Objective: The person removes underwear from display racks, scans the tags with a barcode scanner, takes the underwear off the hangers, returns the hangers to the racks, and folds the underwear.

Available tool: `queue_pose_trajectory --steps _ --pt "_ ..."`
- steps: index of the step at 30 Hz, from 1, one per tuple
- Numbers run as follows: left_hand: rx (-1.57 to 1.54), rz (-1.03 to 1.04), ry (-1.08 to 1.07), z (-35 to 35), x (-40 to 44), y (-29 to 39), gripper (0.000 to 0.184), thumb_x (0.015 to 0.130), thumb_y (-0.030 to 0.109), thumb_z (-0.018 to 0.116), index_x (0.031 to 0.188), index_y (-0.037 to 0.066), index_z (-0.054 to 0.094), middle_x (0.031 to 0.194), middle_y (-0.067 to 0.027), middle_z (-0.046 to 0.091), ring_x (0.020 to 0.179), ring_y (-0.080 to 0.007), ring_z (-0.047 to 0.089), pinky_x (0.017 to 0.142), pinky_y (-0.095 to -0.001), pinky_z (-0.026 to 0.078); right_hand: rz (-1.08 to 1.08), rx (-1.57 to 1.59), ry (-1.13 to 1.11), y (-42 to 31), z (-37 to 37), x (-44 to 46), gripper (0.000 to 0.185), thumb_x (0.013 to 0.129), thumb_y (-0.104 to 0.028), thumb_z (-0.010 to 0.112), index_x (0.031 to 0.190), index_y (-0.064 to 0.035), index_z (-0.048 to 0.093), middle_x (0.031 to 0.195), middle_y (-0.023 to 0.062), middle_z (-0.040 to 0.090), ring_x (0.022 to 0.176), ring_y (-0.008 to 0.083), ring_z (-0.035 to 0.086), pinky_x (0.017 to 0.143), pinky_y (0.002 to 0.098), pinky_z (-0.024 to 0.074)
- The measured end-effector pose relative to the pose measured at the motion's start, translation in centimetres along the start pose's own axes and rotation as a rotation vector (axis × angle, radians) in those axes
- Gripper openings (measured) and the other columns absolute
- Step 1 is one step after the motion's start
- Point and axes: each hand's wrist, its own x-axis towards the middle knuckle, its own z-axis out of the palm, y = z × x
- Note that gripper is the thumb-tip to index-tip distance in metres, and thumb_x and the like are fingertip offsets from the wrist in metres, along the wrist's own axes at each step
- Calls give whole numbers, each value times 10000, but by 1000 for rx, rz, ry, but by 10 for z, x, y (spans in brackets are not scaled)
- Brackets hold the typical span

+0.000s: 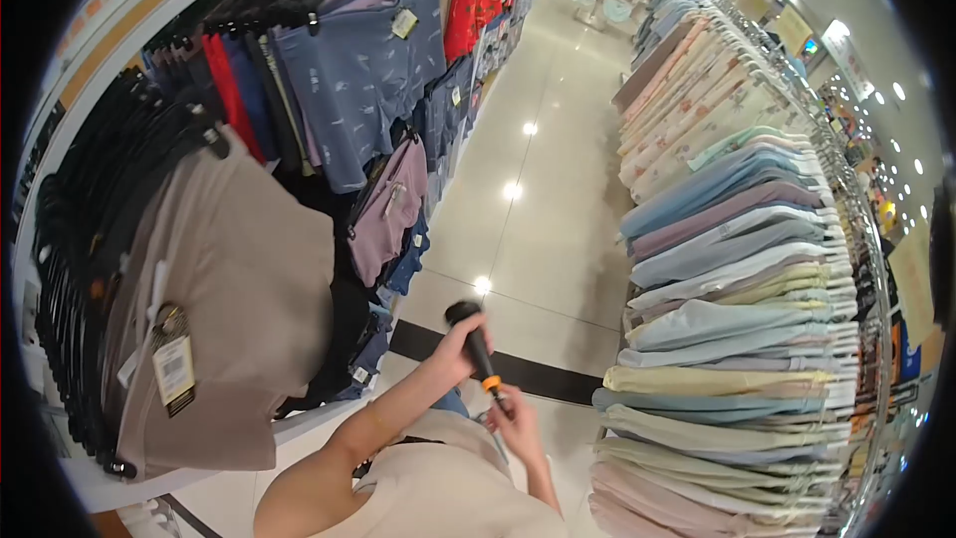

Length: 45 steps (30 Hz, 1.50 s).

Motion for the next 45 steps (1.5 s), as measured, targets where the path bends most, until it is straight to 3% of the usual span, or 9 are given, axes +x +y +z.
queue_pose_trajectory --steps 6,10,16,21,24,36,38,40,45 --pt "-66 160 -786 138 -3 74 231 875 238 512 983 57 416 666 11 394 491 -77 409 461 -214 347 -165 -129 203 -16 -85 87 180 886 -161 536 837 3 590 614 -26 528 515 22 400 470 176 308" --pt "167 178 -1076 127 1 120 476 688 273 712 942 -22 437 624 -40 451 384 -86 416 343 -188 336 -6 130 -21 -6 -140 147 97 864 -95 530 883 -14 580 582 -59 453 488 11 348 446 175 239" --pt "554 166 -654 105 53 94 428 686 211 694 949 -43 470 583 -96 499 444 -129 465 391 -227 330 256 533 -412 -38 -264 252 292 779 42 517 1064 -15 490 533 -77 371 438 19 283 411 195 201" --pt "408 221 -388 201 143 50 325 700 144 647 919 -18 470 746 -229 590 638 -255 613 553 -326 477 103 858 -380 -96 -331 348 367 825 -55 499 1178 -5 411 883 187 567 593 130 456 461 190 333" --pt "572 127 -480 261 206 51 279 764 142 618 958 -13 490 946 -245 595 723 -219 624 636 -309 496 -10 819 -387 -164 -342 392 364 832 -46 499 1184 -24 412 857 173 575 599 116 459 498 207 358" --pt "1434 78 -360 329 359 106 327 708 279 679 878 27 558 668 -28 578 541 -101 545 499 -241 434 -436 -127 -688 -251 -372 534 200 830 35 463 1012 -34 510 797 18 585 591 45 477 539 205 395" --pt "1346 645 -190 329 396 111 316 717 256 672 894 28 543 688 -18 574 563 -86 532 497 -238 429 -455 -172 -709 -254 -370 558 180 827 29 480 991 -34 520 765 17 583 597 56 499 534 220 411" --pt "1133 301 40 336 429 149 238 726 157 644 908 26 566 744 -30 580 654 -93 544 556 -232 435 -470 -304 -710 -267 -373 578 193 825 26 490 1005 -41 514 746 19 579 599 63 508 531 224 416" --pt "521 567 177 401 507 249 263 758 260 676 834 55 529 606 18 493 476 -69 463 439 -221 368 -254 -34 -538 -267 -378 653 188 858 -13 482 1046 -18 483 722 46 569 631 102 524 594 242 425"
